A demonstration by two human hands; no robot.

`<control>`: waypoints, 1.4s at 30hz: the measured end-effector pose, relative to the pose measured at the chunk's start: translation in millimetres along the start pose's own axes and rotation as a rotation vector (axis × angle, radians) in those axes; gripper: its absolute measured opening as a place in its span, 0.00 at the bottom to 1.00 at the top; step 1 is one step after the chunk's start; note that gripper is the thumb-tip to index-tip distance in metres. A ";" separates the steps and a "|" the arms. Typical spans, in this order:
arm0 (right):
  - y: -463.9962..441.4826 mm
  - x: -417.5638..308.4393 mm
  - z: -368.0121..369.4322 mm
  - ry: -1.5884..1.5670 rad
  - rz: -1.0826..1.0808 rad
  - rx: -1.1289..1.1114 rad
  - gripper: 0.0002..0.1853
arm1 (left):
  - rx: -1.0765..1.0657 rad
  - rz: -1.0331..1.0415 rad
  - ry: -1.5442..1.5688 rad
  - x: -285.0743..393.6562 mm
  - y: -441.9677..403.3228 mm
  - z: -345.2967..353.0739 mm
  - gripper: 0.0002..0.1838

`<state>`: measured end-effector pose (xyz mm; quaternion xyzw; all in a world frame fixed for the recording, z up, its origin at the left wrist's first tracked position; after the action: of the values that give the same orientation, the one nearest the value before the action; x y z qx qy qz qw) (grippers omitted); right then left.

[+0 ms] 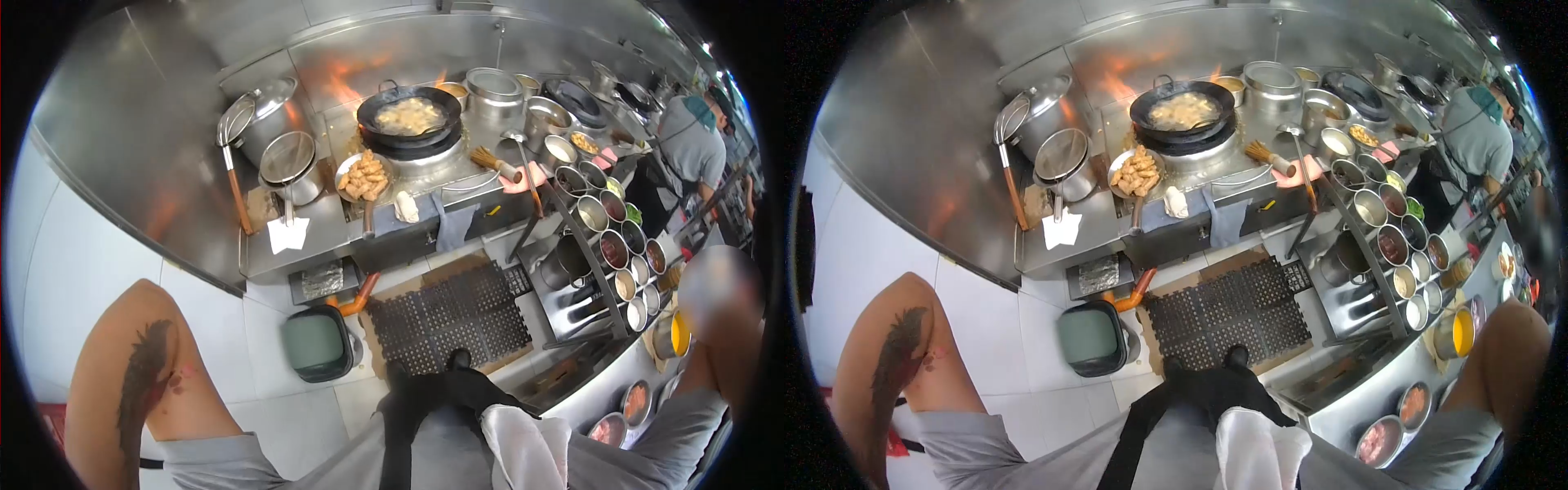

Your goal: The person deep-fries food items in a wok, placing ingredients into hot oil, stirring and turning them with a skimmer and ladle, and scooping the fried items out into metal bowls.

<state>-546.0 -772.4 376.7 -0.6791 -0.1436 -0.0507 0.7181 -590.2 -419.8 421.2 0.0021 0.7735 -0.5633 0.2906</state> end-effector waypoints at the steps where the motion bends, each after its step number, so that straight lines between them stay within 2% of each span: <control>1: 1.5 2.6 -5.9 -0.018 0.007 0.008 0.15 | 0.015 -0.013 -0.003 -0.6 0.4 2.2 0.20; 7: 13.8 23.8 -64.5 -0.202 -0.015 0.135 0.15 | 0.265 -0.101 -0.112 -19.9 25.1 6.4 0.21; 9: 25.1 48.0 -87.0 -0.313 0.021 0.278 0.15 | 0.357 -0.248 -0.179 -38.6 59.4 7.6 0.21; 10: 42.9 67.5 -86.0 -0.426 0.140 0.262 0.15 | 0.384 -0.389 -0.224 -51.1 87.8 10.6 0.21; 11: 84.1 85.3 -57.4 -0.589 0.365 -0.146 0.19 | 0.388 -0.568 -0.276 -62.7 125.5 15.6 0.21; 12: 118.5 85.2 -32.4 -0.885 0.476 -0.472 0.22 | 0.380 -0.823 -0.336 -70.7 179.3 23.4 0.21; 13: 157.4 84.9 -11.3 -1.080 0.643 -0.808 0.25 | 0.360 -1.181 -0.452 -73.2 245.9 30.0 0.16; 14: 181.8 66.8 6.8 -1.334 0.721 -0.878 0.20 | 0.429 -1.380 -0.504 -69.4 300.9 38.6 0.13; 15: 180.4 65.2 25.3 -1.508 0.605 -0.838 0.14 | 0.361 -1.475 -0.485 -68.4 351.9 39.1 0.11; 16: 175.1 70.2 30.1 -1.678 0.743 -0.603 0.14 | 0.243 -1.414 -0.536 -70.1 392.8 36.7 0.10; 17: 171.2 77.2 35.9 -1.754 0.736 -0.512 0.10 | 0.136 -1.500 -0.682 -69.1 416.7 31.0 0.11; 18: 166.7 88.6 41.1 -1.823 0.723 -0.437 0.07 | 0.091 -1.488 -0.806 -73.7 442.0 21.6 0.13; 19: 162.1 90.6 43.4 -1.848 0.625 -0.462 0.13 | 0.006 -1.471 -1.046 -78.5 478.9 3.1 0.17; 20: 174.0 101.6 44.8 -1.838 0.638 -0.459 0.13 | -0.078 -1.444 -1.267 -83.2 515.7 -16.4 0.20; 22: 240.1 105.5 46.3 -1.889 1.032 -1.211 0.11 | -0.184 -1.563 -1.415 -104.9 591.5 -52.3 0.29; 24: 305.0 156.7 55.1 -1.366 1.281 -0.559 0.09 | 0.100 -2.022 -0.977 -133.8 677.7 -83.8 0.34; 25: 348.3 181.8 63.3 -0.962 1.537 -0.649 0.08 | 0.286 -2.371 -0.767 -143.2 645.3 -60.9 0.36; 26: 410.6 197.2 67.9 -0.523 1.878 -0.597 0.06 | 0.633 -2.444 -0.401 -156.3 655.0 -51.4 0.33; 27: 479.0 204.6 67.3 -0.024 1.903 -0.511 0.05 | 0.988 -2.497 -0.083 -169.8 672.9 -46.7 0.30; 28: 528.7 195.0 62.0 0.366 1.604 -0.893 0.06 | 1.336 -2.500 0.249 -181.2 691.1 -40.7 0.26; 29: 575.7 177.9 43.4 0.723 1.231 -1.241 0.07 | 1.307 -2.536 0.270 -184.0 712.3 -39.4 0.26; 30: 646.1 146.7 19.6 0.460 1.475 -1.477 0.10 | 1.167 -2.494 0.224 -186.7 731.1 -40.9 0.23; 31: 743.5 103.0 -11.0 0.208 1.552 -1.558 0.10 | 1.032 -2.431 0.189 -196.4 740.3 -40.5 0.20; 32: 737.2 86.9 -22.3 0.099 1.630 -1.575 0.10 | 1.005 -2.435 0.220 -201.7 721.4 -23.6 0.20; 33: 727.6 71.8 -28.7 -0.016 1.703 -1.585 0.10 | 0.902 -2.384 0.042 -204.2 668.8 -0.8 0.19; 34: 759.8 42.7 -58.2 0.114 1.640 -1.755 0.10 | 0.798 -2.317 -0.127 -216.3 636.9 9.6 0.18; 35: 791.2 14.4 -87.5 0.244 1.574 -1.920 0.10 | 0.766 -2.320 -0.098 -239.1 638.0 14.9 0.18; 37: 798.7 -10.2 -125.7 0.657 2.010 -1.893 0.10 | 0.444 -2.204 0.005 -291.5 633.9 33.8 0.19; 38: 790.7 -7.9 -127.4 0.666 2.023 -1.873 0.10 | 0.311 -2.193 0.029 -324.5 636.3 42.4 0.20; 39: 779.5 -9.6 -129.7 0.563 2.373 -1.663 0.12 | 0.026 -2.072 -0.164 -358.2 633.8 52.8 0.20; 40: 774.4 -12.3 -131.0 0.433 2.693 -1.403 0.15 | -0.195 -1.799 -0.408 -396.8 661.3 57.5 0.14; 41: 794.1 -14.8 -141.3 0.436 2.695 -1.380 0.15 | -0.480 -1.522 -0.584 -423.3 651.6 73.3 0.15; 42: 817.0 -10.1 -133.7 0.193 2.000 -1.683 0.15 | -0.480 -1.510 -0.576 -443.9 649.3 87.8 0.15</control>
<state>-318.4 -846.7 -415.9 -0.7225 0.5464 0.3790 -0.1891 32.7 -115.3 39.5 -0.7214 0.5615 -0.4050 0.0143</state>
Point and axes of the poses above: each hand's wrist, its own y-axis away from the middle knuckle, its own z-axis out of the palm, x = y × z, the point moved 5 cm from there along -y, towards the middle knuckle, and after that the axes turned 10 degrees about x, right-handed, at the moved point
